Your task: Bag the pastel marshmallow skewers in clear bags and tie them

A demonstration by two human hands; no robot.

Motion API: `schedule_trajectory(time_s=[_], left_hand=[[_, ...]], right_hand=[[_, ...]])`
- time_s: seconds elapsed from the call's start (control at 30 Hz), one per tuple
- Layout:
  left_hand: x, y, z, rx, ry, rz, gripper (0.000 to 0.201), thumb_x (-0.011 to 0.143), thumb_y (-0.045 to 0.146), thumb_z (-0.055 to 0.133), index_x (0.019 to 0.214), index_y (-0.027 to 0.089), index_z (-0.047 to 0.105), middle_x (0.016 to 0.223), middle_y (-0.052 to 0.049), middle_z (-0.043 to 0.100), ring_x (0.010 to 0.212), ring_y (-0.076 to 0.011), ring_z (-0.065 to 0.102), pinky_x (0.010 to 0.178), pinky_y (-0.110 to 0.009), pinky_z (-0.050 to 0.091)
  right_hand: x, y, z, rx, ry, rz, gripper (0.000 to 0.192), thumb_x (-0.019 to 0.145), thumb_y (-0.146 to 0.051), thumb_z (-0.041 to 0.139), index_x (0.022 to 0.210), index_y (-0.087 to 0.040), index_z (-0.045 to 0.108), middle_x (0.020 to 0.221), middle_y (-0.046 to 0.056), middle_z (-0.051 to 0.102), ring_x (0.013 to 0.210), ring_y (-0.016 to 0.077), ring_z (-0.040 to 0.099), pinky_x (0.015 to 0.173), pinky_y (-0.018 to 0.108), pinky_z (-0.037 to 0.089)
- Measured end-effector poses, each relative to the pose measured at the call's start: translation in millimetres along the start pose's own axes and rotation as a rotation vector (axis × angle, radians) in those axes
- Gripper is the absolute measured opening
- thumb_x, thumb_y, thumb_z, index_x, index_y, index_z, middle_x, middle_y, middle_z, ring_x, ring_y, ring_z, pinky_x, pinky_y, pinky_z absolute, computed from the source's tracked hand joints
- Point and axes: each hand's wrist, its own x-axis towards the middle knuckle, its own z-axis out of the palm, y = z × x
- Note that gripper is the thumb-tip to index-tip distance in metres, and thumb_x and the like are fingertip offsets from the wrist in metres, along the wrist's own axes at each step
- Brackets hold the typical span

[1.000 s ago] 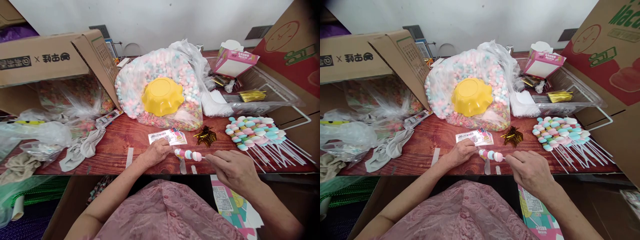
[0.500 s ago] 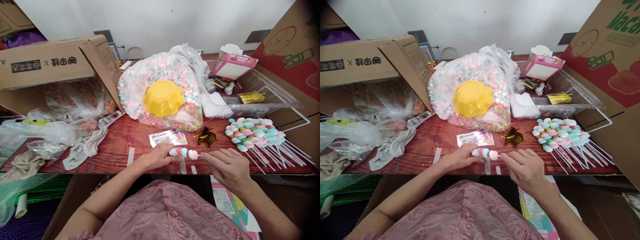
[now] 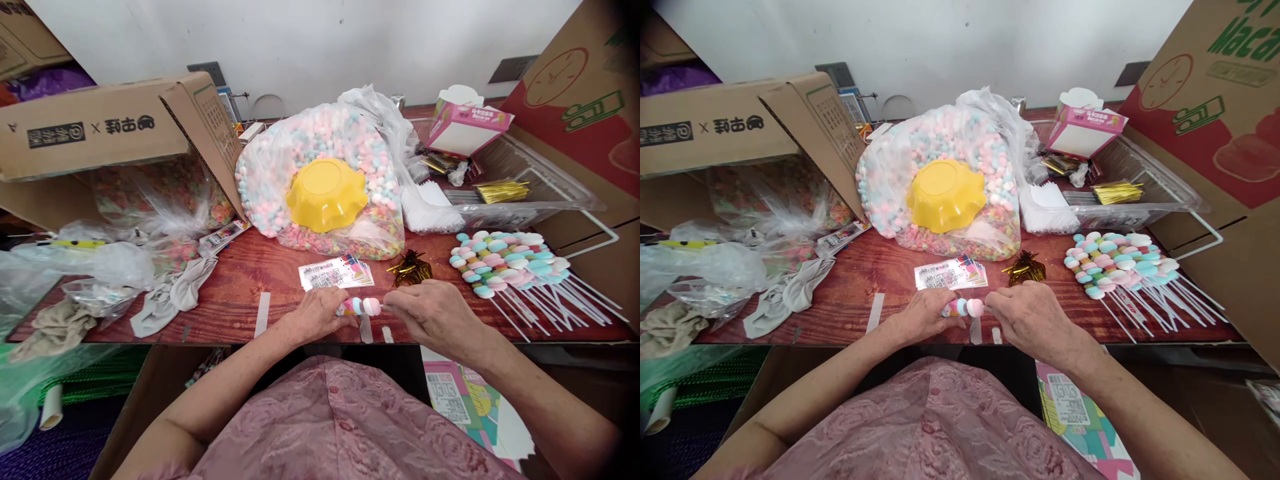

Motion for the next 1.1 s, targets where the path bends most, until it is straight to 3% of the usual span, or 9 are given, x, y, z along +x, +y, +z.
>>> schedule_trajectory(time_s=[0.27,0.53,0.63,0.73,0.87,1.0,1.1], left_hand=[[-4.3,0.6,-12.5,-0.199,-0.083,-0.017,0.041,0.079,0.053,0.07,0.097,0.016,0.061,0.094,-0.005,0.068,0.087,-0.0218,0.062,0.073,-0.028,0.042],[-3.7,2.2,-20.3,-0.282,-0.211,0.079,0.02,0.078,0.027,0.07,0.095,0.018,0.062,0.094,-0.002,0.061,0.083,-0.0173,0.057,0.074,-0.026,0.041],[-3.2,4.1,-22.6,-0.466,-0.282,0.097,0.026,0.071,0.028,0.077,0.09,0.018,0.063,0.088,0.0,0.058,0.078,-0.0148,0.054,0.07,-0.024,0.041],[-1.6,7.9,-21.5,-0.695,-0.439,0.059,0.027,0.066,0.028,0.079,0.08,0.016,0.06,0.073,0.004,0.052,0.068,-0.0117,0.049,0.062,-0.022,0.039],[0.3,11.8,-13.5,-0.945,-0.553,-0.02,0.034,0.064,0.032,0.081,0.073,0.017,0.052,0.063,0.007,0.045,0.056,-0.0082,0.041,0.053,-0.021,0.035],[0.1,11.3,-5.4,-0.992,-0.519,-0.076,0.035,0.064,0.035,0.081,0.081,0.016,0.057,0.068,0.006,0.049,0.055,-0.0079,0.043,0.051,-0.021,0.035],[-1.6,9.2,-3.6,-0.84,-0.314,-0.094,0.031,0.066,0.035,0.079,0.083,0.015,0.063,0.076,0.002,0.055,0.065,-0.0104,0.05,0.059,-0.022,0.04]], right_hand=[[3.4,4.3,-5.3,-0.039,-0.049,-0.034,0.017,0.081,-0.007,0.049,0.084,-0.019,0.062,0.067,-0.001,0.064,0.06,0.0134,0.054,0.059,0.031,0.02],[5.2,11.9,-19.7,0.011,-0.056,-0.114,0.02,0.083,-0.007,0.046,0.08,-0.019,0.061,0.066,0.0,0.065,0.058,0.0137,0.052,0.06,0.03,0.023],[8.1,12.8,-24.5,0.011,-0.005,-0.181,0.021,0.089,-0.012,0.046,0.079,-0.019,0.063,0.064,0.0,0.062,0.058,0.0132,0.051,0.061,0.03,0.024],[11.0,11.2,-26.6,0.033,0.037,-0.239,0.025,0.094,-0.017,0.045,0.08,-0.02,0.065,0.063,0.0,0.06,0.06,0.0134,0.05,0.062,0.03,0.025],[13.0,5.2,-22.5,0.107,0.014,-0.227,0.024,0.092,-0.015,0.046,0.078,-0.02,0.065,0.064,0.0,0.062,0.061,0.0132,0.052,0.061,0.03,0.024],[13.0,-2.0,-12.2,0.136,-0.082,-0.184,0.017,0.083,-0.009,0.051,0.076,-0.019,0.063,0.065,0.0,0.065,0.059,0.0126,0.053,0.058,0.03,0.021],[12.5,-5.0,-7.0,0.131,-0.15,-0.119,0.016,0.076,-0.007,0.052,0.077,-0.02,0.062,0.064,-0.001,0.066,0.055,0.012,0.051,0.056,0.03,0.016]])
